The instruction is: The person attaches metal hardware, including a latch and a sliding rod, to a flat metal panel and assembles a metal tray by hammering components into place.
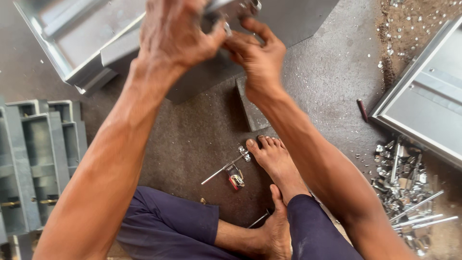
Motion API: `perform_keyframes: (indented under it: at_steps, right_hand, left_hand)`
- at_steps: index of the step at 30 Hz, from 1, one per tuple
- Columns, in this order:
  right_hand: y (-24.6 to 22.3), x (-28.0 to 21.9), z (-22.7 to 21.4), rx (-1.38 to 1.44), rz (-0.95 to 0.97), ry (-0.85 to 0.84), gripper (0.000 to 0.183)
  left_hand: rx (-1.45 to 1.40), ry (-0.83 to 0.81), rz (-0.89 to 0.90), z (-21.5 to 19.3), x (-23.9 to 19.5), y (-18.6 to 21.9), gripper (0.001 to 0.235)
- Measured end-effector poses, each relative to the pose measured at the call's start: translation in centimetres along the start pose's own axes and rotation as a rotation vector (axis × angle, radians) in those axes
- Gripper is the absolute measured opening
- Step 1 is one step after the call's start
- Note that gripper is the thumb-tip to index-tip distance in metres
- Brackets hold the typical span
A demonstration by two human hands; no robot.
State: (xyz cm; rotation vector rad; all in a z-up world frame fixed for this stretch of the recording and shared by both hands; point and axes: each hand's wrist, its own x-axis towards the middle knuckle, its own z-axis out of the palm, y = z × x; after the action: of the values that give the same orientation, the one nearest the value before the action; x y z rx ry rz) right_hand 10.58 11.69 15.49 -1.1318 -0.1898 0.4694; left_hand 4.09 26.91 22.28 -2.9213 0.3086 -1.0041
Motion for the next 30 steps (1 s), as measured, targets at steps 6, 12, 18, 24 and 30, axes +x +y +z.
perform_keyframes:
  at_steps: [6,12,18,24,30]
  right_hand:
    - [-6.3,-8.7,-4.8,0.123,0.515,0.018,0.019]
    - [0.0,-9.5,-9.0,0.229,0.641,0.125,0.014]
    - [2.5,-9.7,-12.9,0.23,0.645,0.068,0.017]
    - [4.8,-6.9,-14.8,0.142,0.634,0.014,0.022]
    - [2.5,-8.2,-14.1,-0.056,0.551,0.121,0.04]
  left_hand:
    - [-0.075,-0.173,-0.091,-2.7,-4.1,10.1,0.01]
    - [-0.349,0.13,-0.436,-2.2,-8.2,16.5,0.025]
    - [-1.675,0.184,-1.687,3.2,-12.5,21.9,0.042]
    - [-2.007,0.371,-1.721,10.3,-14.6,18.3,0.033]
    - [-2.173,0.479,-1.738,9.5,-12.7,16.8,0.018]
